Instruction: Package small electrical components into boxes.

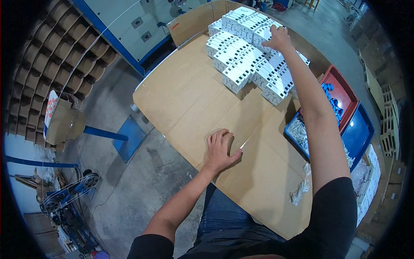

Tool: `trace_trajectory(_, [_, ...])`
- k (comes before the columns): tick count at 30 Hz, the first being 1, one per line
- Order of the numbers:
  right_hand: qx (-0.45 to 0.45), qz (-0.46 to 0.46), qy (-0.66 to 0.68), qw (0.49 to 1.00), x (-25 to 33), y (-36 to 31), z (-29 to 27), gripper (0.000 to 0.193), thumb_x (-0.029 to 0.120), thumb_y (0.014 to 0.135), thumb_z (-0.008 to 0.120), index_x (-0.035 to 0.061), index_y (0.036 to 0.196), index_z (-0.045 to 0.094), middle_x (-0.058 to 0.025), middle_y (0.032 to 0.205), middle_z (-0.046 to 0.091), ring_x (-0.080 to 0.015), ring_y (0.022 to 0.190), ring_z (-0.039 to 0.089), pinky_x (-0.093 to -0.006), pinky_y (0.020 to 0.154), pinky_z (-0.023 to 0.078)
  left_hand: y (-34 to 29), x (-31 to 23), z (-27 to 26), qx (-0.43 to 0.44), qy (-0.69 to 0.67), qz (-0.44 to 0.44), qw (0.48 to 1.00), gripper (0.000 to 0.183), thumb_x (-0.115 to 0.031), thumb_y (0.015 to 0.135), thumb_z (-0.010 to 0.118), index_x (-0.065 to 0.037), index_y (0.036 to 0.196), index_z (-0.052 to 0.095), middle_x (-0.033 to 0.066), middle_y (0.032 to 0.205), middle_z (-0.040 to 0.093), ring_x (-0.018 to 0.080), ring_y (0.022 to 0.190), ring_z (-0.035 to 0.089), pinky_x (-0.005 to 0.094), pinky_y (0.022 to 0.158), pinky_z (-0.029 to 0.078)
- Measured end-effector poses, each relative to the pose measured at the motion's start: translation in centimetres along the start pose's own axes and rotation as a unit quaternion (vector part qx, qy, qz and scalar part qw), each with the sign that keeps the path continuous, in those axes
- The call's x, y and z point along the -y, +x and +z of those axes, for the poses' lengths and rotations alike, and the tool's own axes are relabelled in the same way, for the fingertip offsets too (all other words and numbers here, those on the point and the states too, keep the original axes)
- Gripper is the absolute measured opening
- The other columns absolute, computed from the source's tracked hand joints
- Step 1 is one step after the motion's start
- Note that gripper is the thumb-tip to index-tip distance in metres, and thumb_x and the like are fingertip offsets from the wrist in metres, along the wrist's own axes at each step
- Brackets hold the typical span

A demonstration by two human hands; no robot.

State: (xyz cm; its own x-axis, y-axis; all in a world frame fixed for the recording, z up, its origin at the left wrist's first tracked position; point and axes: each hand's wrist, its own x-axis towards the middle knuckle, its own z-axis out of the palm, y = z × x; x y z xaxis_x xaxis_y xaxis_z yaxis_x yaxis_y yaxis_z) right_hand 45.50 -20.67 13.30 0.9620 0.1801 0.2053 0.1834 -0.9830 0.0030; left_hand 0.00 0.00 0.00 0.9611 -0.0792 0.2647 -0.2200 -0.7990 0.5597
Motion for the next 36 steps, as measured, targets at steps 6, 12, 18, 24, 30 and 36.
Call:
trace_trajectory(6, [-0.056, -0.038, 0.016, 0.998, -0.8, -0.1, 0.0, 0.088, 0.047, 0.068, 0.087, 0.0152, 0.141, 0.051, -0.0254, 0.140, 0.051, -0.0462, 0.136, 0.044, -0.0595, 0.108, 0.044, 0.6, -0.5, 0.2, -0.022, -0.018, 0.002, 1.000, 0.065, -0.042, 0.078, 0.080, -0.007, 0.128, 0.059, 0.0140, 0.132, 0.052, 0.0311, 0.129, 0.047, 0.0479, 0.110, 0.032])
trace_trajectory(12, [-0.042, -0.045, 0.028, 0.998, -0.8, -0.4, 0.1, 0.087, 0.050, 0.068, 0.085, 0.0228, 0.143, 0.051, -0.0247, 0.139, 0.051, -0.0460, 0.137, 0.042, -0.0593, 0.111, 0.040, 0.6, -0.3, 0.0, -0.026, -0.003, 0.011, 1.000, 0.063, -0.041, 0.078, 0.079, -0.007, 0.126, 0.059, 0.0138, 0.131, 0.053, 0.0304, 0.128, 0.048, 0.0478, 0.109, 0.032])
trace_trajectory(18, [-0.014, -0.058, -0.049, 0.997, -0.1, -0.4, 0.2, 0.090, 0.057, 0.075, 0.077, 0.0299, 0.154, 0.043, -0.0258, 0.143, 0.051, -0.0472, 0.138, 0.043, -0.0577, 0.112, 0.040, 0.4, -0.3, -0.4, -0.024, 0.004, 0.010, 1.000, 0.062, -0.041, 0.079, 0.079, -0.007, 0.126, 0.059, 0.0136, 0.131, 0.053, 0.0301, 0.127, 0.048, 0.0478, 0.109, 0.032])
trace_trajectory(24, [-0.035, -0.064, 0.053, 0.996, -2.0, -2.0, 1.6, 0.087, 0.053, 0.078, 0.077, 0.0243, 0.153, 0.044, -0.0302, 0.140, 0.049, -0.0482, 0.134, 0.044, -0.0557, 0.110, 0.043, 0.1, -0.6, -0.2, -0.028, 0.012, 0.014, 0.999, 0.063, -0.043, 0.079, 0.079, -0.006, 0.125, 0.059, 0.0131, 0.128, 0.055, 0.0308, 0.127, 0.049, 0.0471, 0.109, 0.033])
trace_trajectory(30, [-0.203, -0.125, 0.108, 0.965, -4.2, -8.4, -1.9, 0.080, 0.041, 0.078, 0.080, 0.0244, 0.150, 0.049, -0.0297, 0.140, 0.048, -0.0471, 0.130, 0.047, -0.0527, 0.107, 0.045, 0.1, -1.1, -0.3, -0.028, -0.003, 0.015, 0.999, 0.062, -0.042, 0.078, 0.079, -0.006, 0.124, 0.059, 0.0136, 0.128, 0.055, 0.0304, 0.126, 0.049, 0.0468, 0.108, 0.033])
trace_trajectory(36, [-0.172, -0.254, 0.141, 0.941, -0.9, -27.6, -8.2, 0.097, 0.024, 0.062, 0.089, 0.0253, 0.152, 0.050, -0.0279, 0.143, 0.046, -0.0459, 0.131, 0.047, -0.0507, 0.110, 0.043, -0.4, 0.8, 0.0, -0.033, 0.015, 0.035, 0.999, 0.067, -0.050, 0.082, 0.075, -0.006, 0.129, 0.057, 0.0135, 0.129, 0.055, 0.0302, 0.126, 0.049, 0.0477, 0.108, 0.032])
